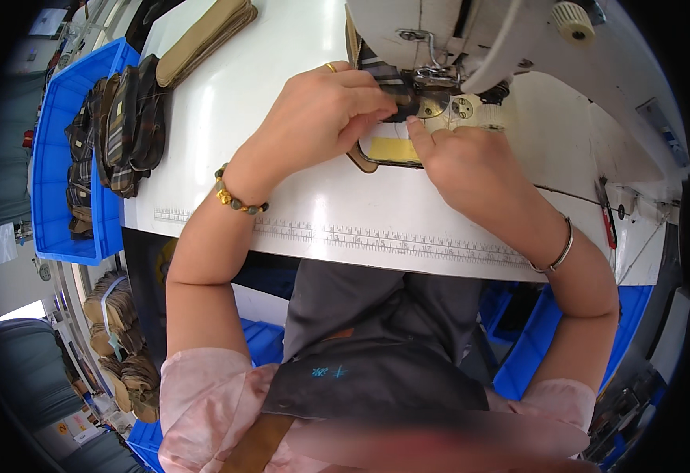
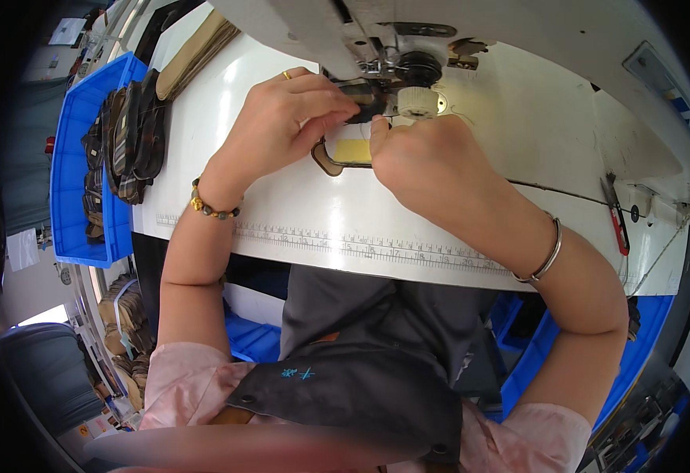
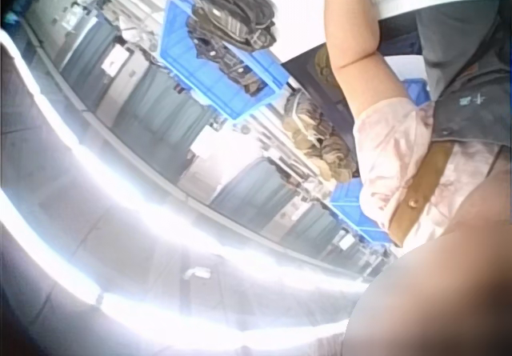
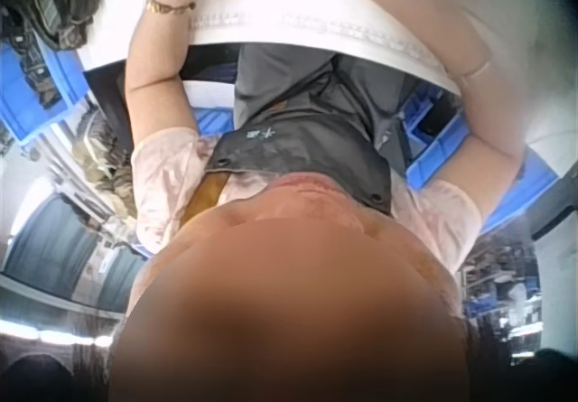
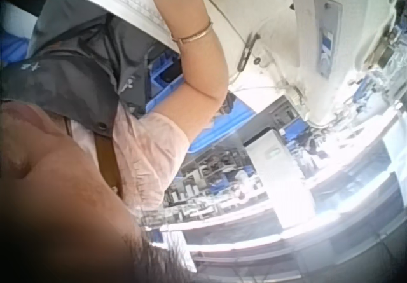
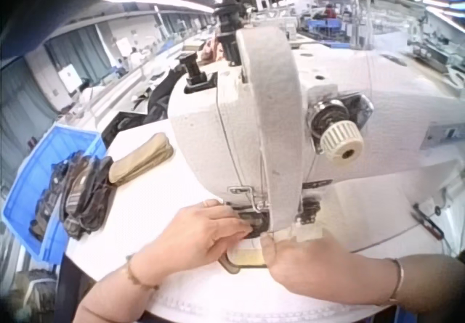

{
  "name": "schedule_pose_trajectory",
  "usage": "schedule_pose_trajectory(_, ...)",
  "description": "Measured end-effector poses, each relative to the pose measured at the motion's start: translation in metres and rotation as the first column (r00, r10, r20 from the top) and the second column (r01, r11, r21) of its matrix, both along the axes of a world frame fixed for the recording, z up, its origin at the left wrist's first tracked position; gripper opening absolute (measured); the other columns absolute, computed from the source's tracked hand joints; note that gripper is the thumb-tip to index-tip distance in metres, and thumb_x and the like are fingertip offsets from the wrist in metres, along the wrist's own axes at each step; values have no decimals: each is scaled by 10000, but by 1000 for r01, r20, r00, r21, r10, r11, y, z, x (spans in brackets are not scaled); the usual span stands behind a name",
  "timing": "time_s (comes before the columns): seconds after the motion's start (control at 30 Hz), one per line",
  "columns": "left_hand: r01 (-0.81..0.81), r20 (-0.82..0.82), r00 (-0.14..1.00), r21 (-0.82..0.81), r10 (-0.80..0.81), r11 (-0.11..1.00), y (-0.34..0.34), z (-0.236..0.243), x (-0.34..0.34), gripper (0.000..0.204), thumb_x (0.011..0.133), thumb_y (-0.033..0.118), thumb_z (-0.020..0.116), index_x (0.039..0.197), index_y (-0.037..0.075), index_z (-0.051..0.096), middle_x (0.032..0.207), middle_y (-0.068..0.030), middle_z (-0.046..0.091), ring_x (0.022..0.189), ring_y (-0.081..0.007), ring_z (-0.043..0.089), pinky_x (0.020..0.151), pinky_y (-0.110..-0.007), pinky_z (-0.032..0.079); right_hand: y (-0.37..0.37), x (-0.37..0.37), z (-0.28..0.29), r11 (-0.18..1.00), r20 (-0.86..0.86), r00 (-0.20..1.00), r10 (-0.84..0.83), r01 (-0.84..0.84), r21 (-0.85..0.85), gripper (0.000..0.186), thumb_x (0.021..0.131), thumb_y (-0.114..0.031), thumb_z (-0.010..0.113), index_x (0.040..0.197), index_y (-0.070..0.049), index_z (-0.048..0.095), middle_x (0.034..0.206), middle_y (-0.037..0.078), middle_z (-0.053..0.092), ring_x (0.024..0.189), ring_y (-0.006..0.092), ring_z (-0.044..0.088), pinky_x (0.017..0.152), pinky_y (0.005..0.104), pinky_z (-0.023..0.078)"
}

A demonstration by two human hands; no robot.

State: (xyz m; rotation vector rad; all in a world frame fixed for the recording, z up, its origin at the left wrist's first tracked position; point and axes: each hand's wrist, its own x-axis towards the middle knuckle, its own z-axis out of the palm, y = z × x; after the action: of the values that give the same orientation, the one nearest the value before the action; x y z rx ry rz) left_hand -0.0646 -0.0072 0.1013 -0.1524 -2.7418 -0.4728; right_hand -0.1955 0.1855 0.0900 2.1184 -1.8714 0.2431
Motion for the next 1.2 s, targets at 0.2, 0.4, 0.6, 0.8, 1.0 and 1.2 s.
schedule_pose_trajectory(0.2, -69, -68, 996, -68, 64, 995, -3, -10, -9, 215, 766, 132, 779, 979, 158, 789, 849, -6, 696, 768, -210, 678, 667, -319, 556, -1, 2, -7, 1000, 34, 999, 12, -12, -4, 401, 750, -63, 679, 1115, 102, 707, 572, 54, 635, 501, 173, 652, 449, 304, 497)
schedule_pose_trajectory(0.4, -47, -47, 998, -98, 43, 994, -11, -16, -14, 264, 778, 203, 796, 1040, 177, 778, 871, 10, 712, 760, -189, 685, 644, -308, 560, 1, 4, -7, 1000, 62, 998, 4, -5, 13, 447, 749, -74, 681, 1145, 132, 686, 559, 55, 639, 490, 175, 644, 446, 308, 491)
schedule_pose_trajectory(0.6, -78, -77, 995, -110, 70, 991, -5, -16, -14, 205, 789, 219, 786, 993, 190, 787, 890, 35, 724, 759, -184, 685, 616, -302, 550, -1, 5, -9, 1000, 63, 998, 1, -2, 9, 476, 719, -96, 693, 1128, 149, 680, 538, 39, 624, 485, 172, 641, 437, 313, 482)
schedule_pose_trajectory(0.8, -103, -83, 992, -147, 91, 984, -4, -16, -15, 222, 763, 217, 795, 985, 198, 791, 889, 47, 727, 741, -186, 677, 608, -303, 546, 0, 6, -10, 1000, 36, 999, 6, -6, 4, 482, 711, -114, 698, 1105, 163, 678, 531, 31, 619, 483, 163, 640, 424, 309, 471)
schedule_pose_trajectory(1.0, -108, -81, 992, -112, 99, 988, -3, -13, -16, 220, 755, 207, 797, 975, 192, 793, 866, 46, 728, 736, -194, 680, 611, -308, 548, -1, 6, -11, 1000, 37, 999, 0, 0, -5, 462, 703, -123, 702, 1070, 157, 684, 522, 28, 608, 479, 158, 636, 418, 307, 466)
schedule_pose_trajectory(1.2, -144, -84, 987, -74, 137, 987, -1, -12, -18, 156, 774, 210, 796, 924, 168, 798, 829, 24, 734, 693, -215, 679, 594, -315, 541, -3, 4, -13, 998, 70, 997, -17, 21, -57, 220, 698, -111, 702, 850, 48, 720, 561, 48, 627, 519, 172, 659, 434, 322, 485)
